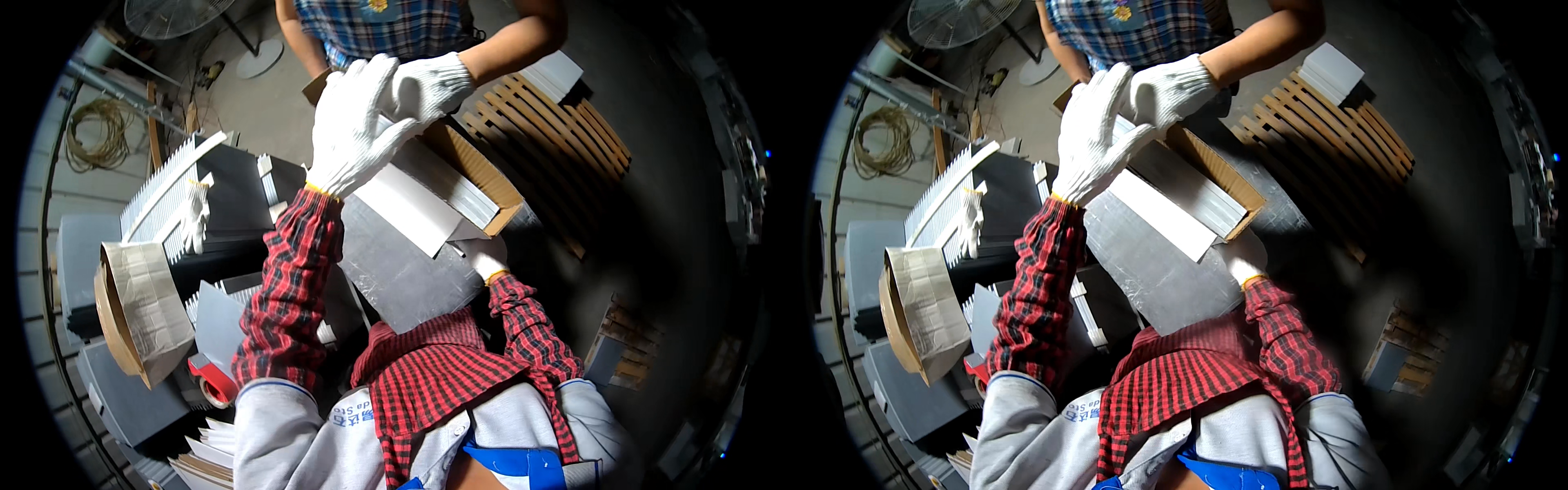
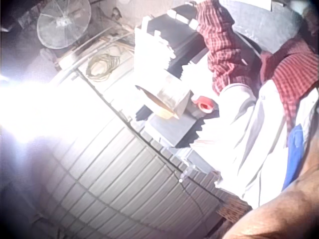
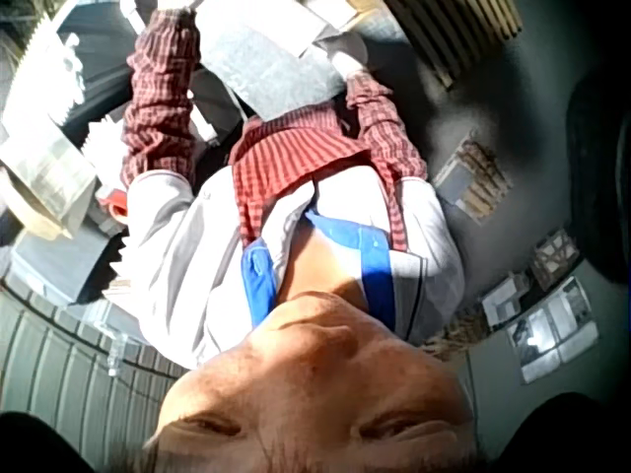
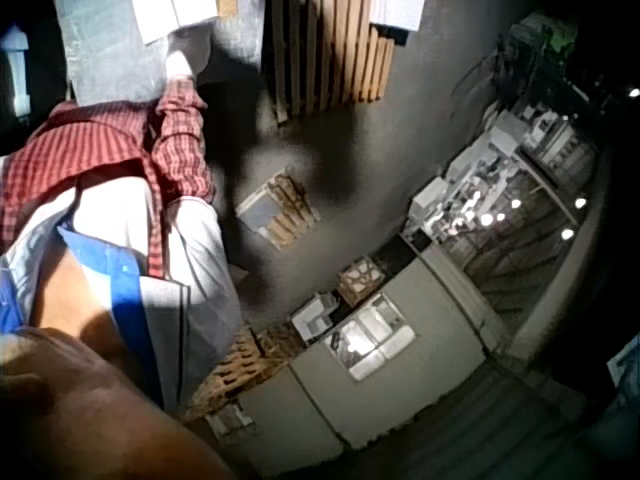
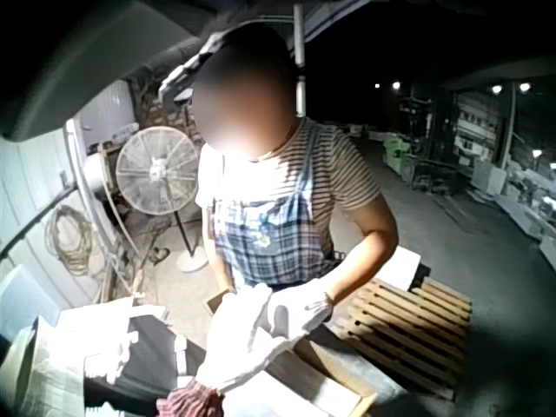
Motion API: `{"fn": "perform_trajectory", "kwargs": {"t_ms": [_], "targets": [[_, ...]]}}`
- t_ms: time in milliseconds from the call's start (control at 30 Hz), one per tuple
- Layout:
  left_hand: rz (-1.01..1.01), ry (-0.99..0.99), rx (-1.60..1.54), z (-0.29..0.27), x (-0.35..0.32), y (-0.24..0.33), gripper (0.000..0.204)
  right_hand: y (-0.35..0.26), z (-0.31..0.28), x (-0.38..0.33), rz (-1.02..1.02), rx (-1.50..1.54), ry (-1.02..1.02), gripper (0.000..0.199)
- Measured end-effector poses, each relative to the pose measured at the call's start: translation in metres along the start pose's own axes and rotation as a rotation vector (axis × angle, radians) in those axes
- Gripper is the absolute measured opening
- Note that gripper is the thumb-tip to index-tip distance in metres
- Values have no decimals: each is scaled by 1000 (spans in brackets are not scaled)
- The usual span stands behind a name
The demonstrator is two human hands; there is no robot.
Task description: The person wraps flat gray panels with protective plastic film and secures them with red tape. They handle the panels one at a time, aligning the film and smoothing it before taping the edges. The wrapped panels are then stacked on a wooden pallet.
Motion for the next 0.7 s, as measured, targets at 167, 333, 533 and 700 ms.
{"fn": "perform_trajectory", "kwargs": {"t_ms": [167, 333, 533, 700], "targets": [[-103, -85, 28, 6, -13, -10, 75, -47, -73, -42, -306, 732, -167, 83], [-147, -31, -32, -5, -13, -2, 66, -93, -137, -56, -514, 964, -8, 77], [-457, 205, -226, -1, -53, -23, 87, -119, -87, -27, -511, 713, 94, 33], [-722, 378, -636, 14, -58, 1, 87, -113, -91, -26, -518, 716, 159, 33]]}}
Point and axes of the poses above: each hand's wrist, its own x-axis towards the middle knuckle, its own z-axis out of the palm, y = z × x, the point moved 6 cm from there along x, towards the middle knuckle, and after that the axes turned 2 degrees about -z, right-handed, at the moved point
